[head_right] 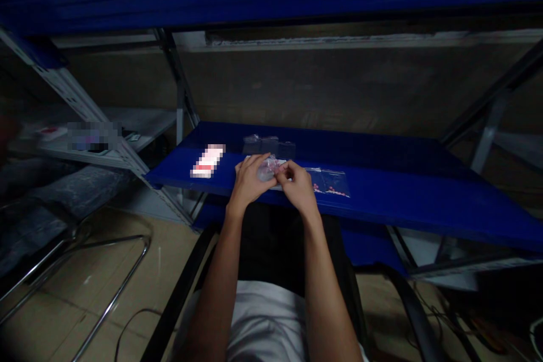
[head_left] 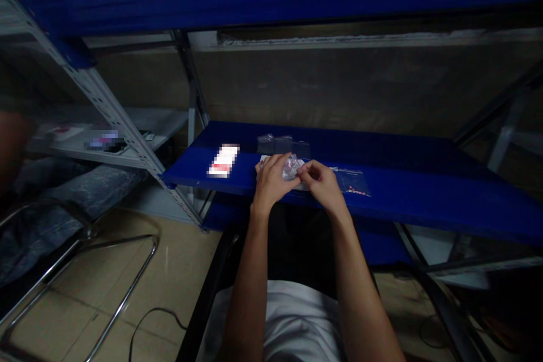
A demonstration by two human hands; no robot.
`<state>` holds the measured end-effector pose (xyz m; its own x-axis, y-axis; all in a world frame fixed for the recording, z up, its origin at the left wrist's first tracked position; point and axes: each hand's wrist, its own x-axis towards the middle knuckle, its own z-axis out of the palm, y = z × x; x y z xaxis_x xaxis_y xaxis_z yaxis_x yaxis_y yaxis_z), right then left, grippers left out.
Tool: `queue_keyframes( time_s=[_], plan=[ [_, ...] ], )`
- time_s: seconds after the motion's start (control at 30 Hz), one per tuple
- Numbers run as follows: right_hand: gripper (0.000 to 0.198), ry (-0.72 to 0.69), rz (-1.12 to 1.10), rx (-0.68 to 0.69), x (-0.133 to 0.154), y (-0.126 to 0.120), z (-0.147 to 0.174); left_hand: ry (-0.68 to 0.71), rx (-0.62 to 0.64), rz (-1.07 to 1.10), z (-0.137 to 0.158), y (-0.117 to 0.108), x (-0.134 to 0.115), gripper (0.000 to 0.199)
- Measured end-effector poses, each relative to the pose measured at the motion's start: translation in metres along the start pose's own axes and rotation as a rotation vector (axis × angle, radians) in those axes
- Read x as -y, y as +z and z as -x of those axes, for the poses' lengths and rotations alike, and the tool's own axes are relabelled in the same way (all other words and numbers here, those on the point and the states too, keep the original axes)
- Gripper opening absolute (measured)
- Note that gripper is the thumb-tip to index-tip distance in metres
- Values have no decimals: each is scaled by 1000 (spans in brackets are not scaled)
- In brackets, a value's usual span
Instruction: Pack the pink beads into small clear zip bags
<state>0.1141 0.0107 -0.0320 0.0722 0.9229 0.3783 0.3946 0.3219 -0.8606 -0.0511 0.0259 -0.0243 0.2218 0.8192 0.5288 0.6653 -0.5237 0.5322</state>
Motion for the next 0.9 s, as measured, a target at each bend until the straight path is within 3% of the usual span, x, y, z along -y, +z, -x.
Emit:
queue_keyframes(
  time_s=[0.13,0.27,0.4,0.57,0.77,0.9],
  plan=[
    [23,-20,-7,46,3,3,0,-11,-5,39,0,2,6,63],
    [24,1,-151,114,4,6,0,-35,-7,132,-1,-1,12,57],
    [29,74,-188,54,-5,4,-1,-47,-70,183,0,-8,21,53],
    [20,-3,100,-81,-24,2,-8,-68,-147,164,2,-18,38,53],
    [23,-89,473,41,-34,19,-26,-106,-179,129,6,-24,54,50],
    [22,-64,634,131,-33,30,-33,-114,-177,124,8,-27,57,50]
  ],
)
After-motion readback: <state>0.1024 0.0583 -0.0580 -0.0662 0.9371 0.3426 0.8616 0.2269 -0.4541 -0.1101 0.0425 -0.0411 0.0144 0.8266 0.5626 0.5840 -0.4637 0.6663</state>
